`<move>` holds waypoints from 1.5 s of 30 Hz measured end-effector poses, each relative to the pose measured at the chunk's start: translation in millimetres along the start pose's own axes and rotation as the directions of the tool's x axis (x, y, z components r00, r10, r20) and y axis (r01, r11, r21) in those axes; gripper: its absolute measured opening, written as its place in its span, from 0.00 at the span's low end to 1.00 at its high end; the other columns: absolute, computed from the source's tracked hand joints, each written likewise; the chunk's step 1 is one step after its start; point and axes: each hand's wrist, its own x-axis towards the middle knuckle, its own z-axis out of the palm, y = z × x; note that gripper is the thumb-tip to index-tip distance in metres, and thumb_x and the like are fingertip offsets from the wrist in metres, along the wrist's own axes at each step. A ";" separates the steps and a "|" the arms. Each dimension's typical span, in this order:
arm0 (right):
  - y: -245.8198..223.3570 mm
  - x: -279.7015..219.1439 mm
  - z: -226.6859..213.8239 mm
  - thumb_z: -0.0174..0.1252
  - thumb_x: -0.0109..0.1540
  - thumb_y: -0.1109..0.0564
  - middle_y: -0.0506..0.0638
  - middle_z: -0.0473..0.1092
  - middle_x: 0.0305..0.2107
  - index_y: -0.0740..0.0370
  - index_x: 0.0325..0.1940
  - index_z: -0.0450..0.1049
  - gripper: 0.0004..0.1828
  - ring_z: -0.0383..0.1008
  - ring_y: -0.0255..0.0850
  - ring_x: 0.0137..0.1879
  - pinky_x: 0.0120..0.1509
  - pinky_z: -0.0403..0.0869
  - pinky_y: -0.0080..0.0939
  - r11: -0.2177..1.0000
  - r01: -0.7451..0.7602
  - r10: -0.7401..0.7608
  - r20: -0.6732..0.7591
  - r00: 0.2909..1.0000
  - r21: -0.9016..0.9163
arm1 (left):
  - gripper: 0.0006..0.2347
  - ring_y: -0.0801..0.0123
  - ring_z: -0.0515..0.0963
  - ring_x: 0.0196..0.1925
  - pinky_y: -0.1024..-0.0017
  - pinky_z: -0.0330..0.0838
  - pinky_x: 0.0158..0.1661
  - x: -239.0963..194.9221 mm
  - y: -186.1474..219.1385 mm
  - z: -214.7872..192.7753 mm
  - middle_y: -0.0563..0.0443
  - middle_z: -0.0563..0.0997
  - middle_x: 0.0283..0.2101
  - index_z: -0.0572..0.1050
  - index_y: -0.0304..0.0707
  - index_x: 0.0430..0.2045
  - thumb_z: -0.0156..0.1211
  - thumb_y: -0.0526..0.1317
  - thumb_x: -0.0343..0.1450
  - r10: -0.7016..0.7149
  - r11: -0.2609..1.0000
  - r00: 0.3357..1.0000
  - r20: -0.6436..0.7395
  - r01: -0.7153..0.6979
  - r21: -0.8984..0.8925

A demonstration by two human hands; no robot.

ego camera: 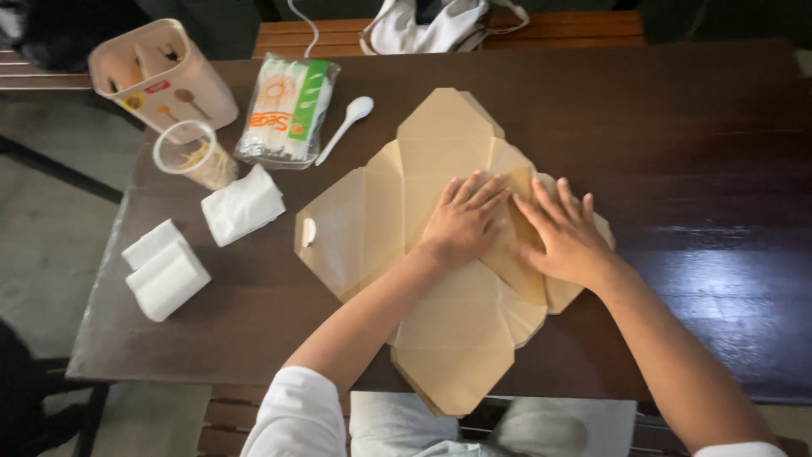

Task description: The person assembles a flat cardboard box by folding and pressing the flaps into shape. They repeatedly adjust the edges and creases to form the box structure on a wooden table.

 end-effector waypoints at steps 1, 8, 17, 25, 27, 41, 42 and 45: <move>-4.7 -8.1 -7.7 0.54 0.60 0.30 0.55 0.37 0.79 0.36 0.81 0.44 0.49 0.35 0.69 0.81 0.75 0.42 0.82 1.000 -0.012 0.012 0.000 1.000 -0.006 | 0.24 0.58 0.41 0.81 0.53 0.33 0.76 -2.6 1.7 -1.7 0.56 0.49 0.79 0.53 0.53 0.74 0.32 0.54 0.81 0.013 1.000 1.000 -0.003 -0.013 -0.004; -9.1 -7.1 -10.8 0.48 0.63 0.25 0.60 0.46 0.75 0.41 0.81 0.47 0.46 0.41 0.71 0.79 0.73 0.49 0.81 0.997 0.006 0.003 -0.125 0.992 0.071 | 0.28 0.55 0.43 0.81 0.51 0.36 0.75 -5.3 3.1 -14.2 0.53 0.49 0.79 0.52 0.52 0.74 0.38 0.57 0.77 0.032 0.999 0.999 0.002 -0.032 0.010; -0.8 -7.9 -9.1 0.60 0.57 0.29 0.59 0.44 0.75 0.40 0.78 0.51 0.50 0.40 0.69 0.79 0.77 0.47 0.77 0.992 0.027 -0.020 -0.059 0.998 0.120 | 0.24 0.55 0.46 0.80 0.50 0.39 0.74 2.9 0.7 0.9 0.57 0.51 0.78 0.55 0.55 0.73 0.36 0.52 0.79 0.018 1.000 0.999 -0.033 -0.018 -0.003; 7.8 -6.9 -6.0 0.62 0.50 0.19 0.58 0.43 0.77 0.40 0.77 0.55 0.57 0.38 0.69 0.80 0.78 0.47 0.75 0.985 0.068 -0.062 -0.040 0.997 0.156 | 0.24 0.56 0.45 0.80 0.50 0.40 0.74 8.1 -3.9 11.2 0.60 0.51 0.78 0.55 0.58 0.73 0.37 0.51 0.78 0.008 1.000 0.999 -0.054 -0.009 -0.015; 10.5 4.6 7.1 0.60 0.63 0.35 0.55 0.52 0.73 0.42 0.73 0.61 0.36 0.47 0.67 0.78 0.76 0.53 0.73 0.984 0.014 0.018 -0.174 0.985 0.178 | 0.29 0.56 0.43 0.81 0.49 0.36 0.74 1.9 2.0 0.4 0.59 0.49 0.79 0.54 0.57 0.74 0.39 0.60 0.76 -0.010 1.000 1.000 -0.023 0.010 0.011; 1.8 -12.6 -31.9 0.67 0.49 0.24 0.54 0.55 0.72 0.44 0.70 0.65 0.50 0.50 0.64 0.78 0.76 0.56 0.73 0.988 0.038 -0.024 -0.096 0.995 0.150 | 0.24 0.60 0.43 0.81 0.54 0.36 0.75 8.6 -0.6 7.4 0.61 0.48 0.79 0.53 0.57 0.74 0.36 0.47 0.78 -0.036 0.999 0.999 0.000 0.036 0.018; -0.4 -17.6 -43.1 0.71 0.40 0.18 0.56 0.52 0.74 0.45 0.72 0.64 0.62 0.46 0.66 0.79 0.77 0.53 0.74 0.984 0.068 -0.064 -0.032 0.997 0.163 | 0.24 0.57 0.45 0.80 0.52 0.39 0.75 7.2 -0.7 5.8 0.60 0.49 0.79 0.54 0.56 0.74 0.36 0.45 0.78 -0.032 0.999 0.999 -0.016 0.031 -0.014; 15.1 -2.2 -7.6 0.61 0.59 0.28 0.52 0.60 0.69 0.45 0.68 0.68 0.38 0.57 0.61 0.75 0.72 0.61 0.71 0.983 0.076 -0.036 -0.233 0.972 0.166 | 0.32 0.57 0.43 0.81 0.50 0.36 0.75 -0.9 7.4 -7.9 0.58 0.48 0.79 0.54 0.56 0.74 0.44 0.62 0.73 -0.026 1.000 1.000 0.000 0.026 0.008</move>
